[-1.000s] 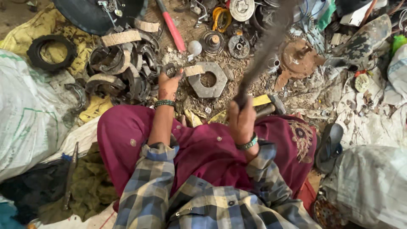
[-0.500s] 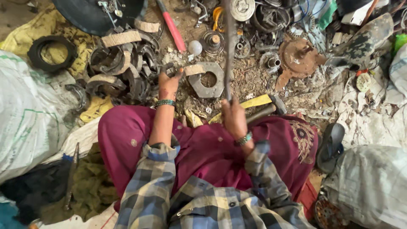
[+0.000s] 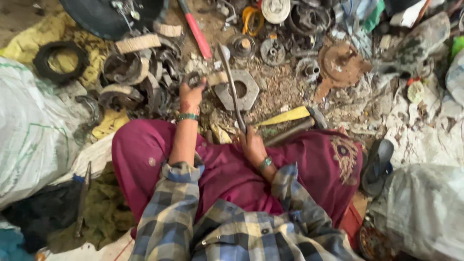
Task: The person sits on the floor and repeatedly strikes a metal part with a hammer. They adjust the part's position on a metal anvil-like base and continue hammering throughout the clip.
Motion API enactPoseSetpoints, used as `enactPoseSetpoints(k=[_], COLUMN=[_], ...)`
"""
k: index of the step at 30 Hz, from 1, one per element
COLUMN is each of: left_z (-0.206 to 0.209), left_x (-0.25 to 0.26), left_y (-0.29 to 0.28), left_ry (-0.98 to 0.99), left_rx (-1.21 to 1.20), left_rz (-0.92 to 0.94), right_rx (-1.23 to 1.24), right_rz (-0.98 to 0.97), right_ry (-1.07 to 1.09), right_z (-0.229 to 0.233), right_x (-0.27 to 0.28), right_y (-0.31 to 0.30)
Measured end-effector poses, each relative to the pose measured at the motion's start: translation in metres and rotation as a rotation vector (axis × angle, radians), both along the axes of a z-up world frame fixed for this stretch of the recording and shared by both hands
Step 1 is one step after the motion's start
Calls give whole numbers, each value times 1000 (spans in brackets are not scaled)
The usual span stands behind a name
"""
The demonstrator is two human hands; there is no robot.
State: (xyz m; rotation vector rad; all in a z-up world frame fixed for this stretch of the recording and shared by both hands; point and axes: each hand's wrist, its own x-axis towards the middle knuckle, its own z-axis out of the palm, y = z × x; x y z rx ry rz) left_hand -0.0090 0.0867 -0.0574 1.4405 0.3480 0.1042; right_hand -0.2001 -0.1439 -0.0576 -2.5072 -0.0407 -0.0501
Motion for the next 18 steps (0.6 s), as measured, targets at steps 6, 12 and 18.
enactPoseSetpoints(k=[6,12,18], left_z=[-16,-44,-55], left_x=[18,24,23], left_y=[-2,-4,-4], left_ry=[77,-6,86], left_rx=[-319,-119,-198], left_rz=[-24,-4,16], right_rx=[139,-98,296], right_rz=[-77,-20,-151], right_ry=[-81,19,-37], right_z=[19,29,115], right_x=[1,5,-2], right_y=[0,5,4])
